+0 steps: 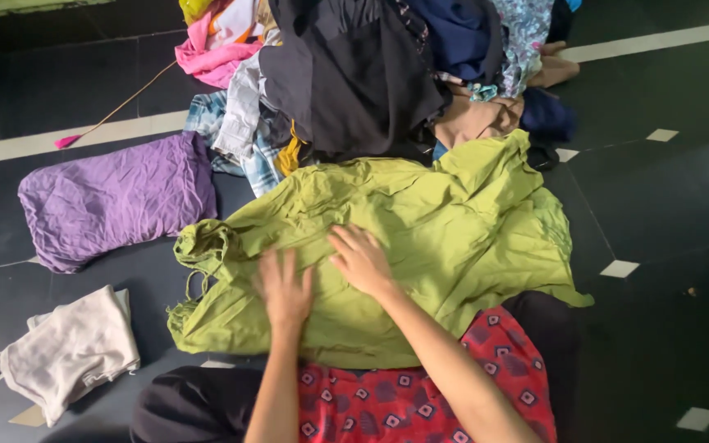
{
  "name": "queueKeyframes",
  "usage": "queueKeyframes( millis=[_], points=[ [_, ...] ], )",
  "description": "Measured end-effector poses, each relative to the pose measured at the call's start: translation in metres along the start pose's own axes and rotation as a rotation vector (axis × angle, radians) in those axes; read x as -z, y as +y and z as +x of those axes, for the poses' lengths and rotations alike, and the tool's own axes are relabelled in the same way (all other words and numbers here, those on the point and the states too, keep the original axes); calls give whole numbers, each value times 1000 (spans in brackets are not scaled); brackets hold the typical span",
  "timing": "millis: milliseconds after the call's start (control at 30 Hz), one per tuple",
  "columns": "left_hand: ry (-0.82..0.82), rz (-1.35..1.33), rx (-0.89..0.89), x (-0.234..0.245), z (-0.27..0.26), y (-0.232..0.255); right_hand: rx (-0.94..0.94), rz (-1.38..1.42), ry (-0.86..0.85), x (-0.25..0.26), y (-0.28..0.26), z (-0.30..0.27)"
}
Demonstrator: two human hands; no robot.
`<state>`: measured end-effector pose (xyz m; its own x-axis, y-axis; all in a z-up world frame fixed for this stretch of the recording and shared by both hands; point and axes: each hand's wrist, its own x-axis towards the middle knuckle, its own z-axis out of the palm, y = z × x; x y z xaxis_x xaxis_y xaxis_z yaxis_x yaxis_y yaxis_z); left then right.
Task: The person folds a light-colored top and then a green shirt on the floor. They smooth and align each garment before folding it into a compact rectangle and placing it on a growing stack of folded clothes.
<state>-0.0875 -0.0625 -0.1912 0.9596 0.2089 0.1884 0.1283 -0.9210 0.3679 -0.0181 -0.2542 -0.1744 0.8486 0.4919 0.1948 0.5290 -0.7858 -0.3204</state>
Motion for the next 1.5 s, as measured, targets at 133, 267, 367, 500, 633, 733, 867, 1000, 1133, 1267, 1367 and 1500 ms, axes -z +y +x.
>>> queueKeyframes(
  millis=[133,267,367,500,633,733,867,1000,1133,1267,1367,1500],
  points=[
    [88,94,72,-8,-8,-100,-344,-160,-324,68,21,-34],
    [68,188,107,22,21,-129,-437,-241,-3,51,113,-50],
    [73,250,160,32,32,-98,-513,-273,62,37,132,-47],
    [-123,101,82,8,60,-35,-544,65,170,45,61,0],
    [-23,-13,-47,-14,81,-19,-257,259,91,12,-30,-16],
    [18,17,-37,-2,78,-30,140,-49,-41,0,-62,-61],
    [-109,26,50,26,89,-38,215,-143,-267,-9,-67,-86],
    [-61,-110,-117,-27,119,-88,325,-180,-279,-9,-81,-103],
    [5,-156,-295,-36,150,-101,354,-231,-308,0,-85,-102],
    [-2,-219,-362,-28,172,-110,280,0,-278,-11,-66,-73],
    [-27,-242,-390,-31,187,-113,16,132,-104,11,-19,-11],
    [-85,-255,-384,-12,197,-111,-435,-24,-68,47,95,60]
  ],
)
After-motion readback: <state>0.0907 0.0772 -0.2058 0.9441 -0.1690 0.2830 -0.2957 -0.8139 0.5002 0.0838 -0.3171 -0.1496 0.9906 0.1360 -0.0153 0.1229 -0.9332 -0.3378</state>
